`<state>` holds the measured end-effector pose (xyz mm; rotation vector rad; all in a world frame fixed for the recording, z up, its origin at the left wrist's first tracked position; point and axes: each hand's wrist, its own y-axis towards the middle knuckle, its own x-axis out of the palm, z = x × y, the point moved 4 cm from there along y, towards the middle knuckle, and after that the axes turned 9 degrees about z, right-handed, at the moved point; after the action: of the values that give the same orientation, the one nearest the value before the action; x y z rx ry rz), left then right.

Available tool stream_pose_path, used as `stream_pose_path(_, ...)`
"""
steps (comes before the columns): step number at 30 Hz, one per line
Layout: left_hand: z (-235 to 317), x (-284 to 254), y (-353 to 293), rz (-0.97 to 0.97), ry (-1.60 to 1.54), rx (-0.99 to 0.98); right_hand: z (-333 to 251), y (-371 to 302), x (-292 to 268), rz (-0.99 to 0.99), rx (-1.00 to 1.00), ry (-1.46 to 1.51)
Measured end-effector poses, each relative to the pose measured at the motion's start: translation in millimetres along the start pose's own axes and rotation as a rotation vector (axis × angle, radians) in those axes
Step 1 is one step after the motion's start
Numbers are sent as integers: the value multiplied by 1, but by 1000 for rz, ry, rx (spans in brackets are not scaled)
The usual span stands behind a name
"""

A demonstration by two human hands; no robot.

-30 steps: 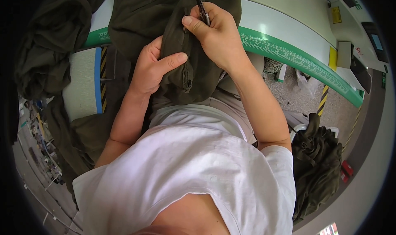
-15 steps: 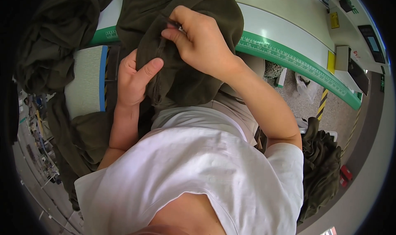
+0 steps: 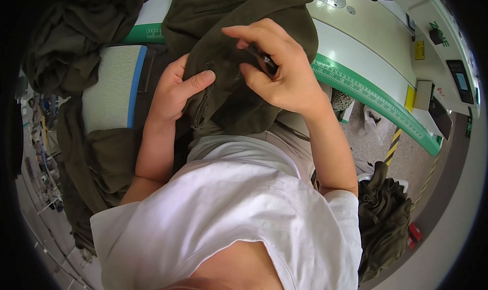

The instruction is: Trimming excess threads from green garments using thread snips in a factory setting.

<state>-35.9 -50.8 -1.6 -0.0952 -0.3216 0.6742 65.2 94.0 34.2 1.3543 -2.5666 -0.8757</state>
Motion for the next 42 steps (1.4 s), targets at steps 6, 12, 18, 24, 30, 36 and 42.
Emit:
stream_pose_path(6,3,2,0,-98,175,69,1,-2,9,-228,-186,-218)
stream_pose_path(12,1,6,-10,-307,212,303,3,-11,12,-84,-238,-296)
stream_pose_path(18,-2,2,-4,-79,189,15,14,0,-16,183,-35,-87)
stream_pose_path(24,-2,8,1,-117,195,-24,11,-14,1,47,212,-86)
stream_pose_path(30,-4,13,3,-137,310,46,5,-12,13,-86,77,-82)
stream_pose_path(36,-6,5,1,-134,212,-74,10,-10,8,84,290,232)
stream_pose_path(42,-4,5,3,-125,193,-25,-1,-3,-6,-198,-162,-517)
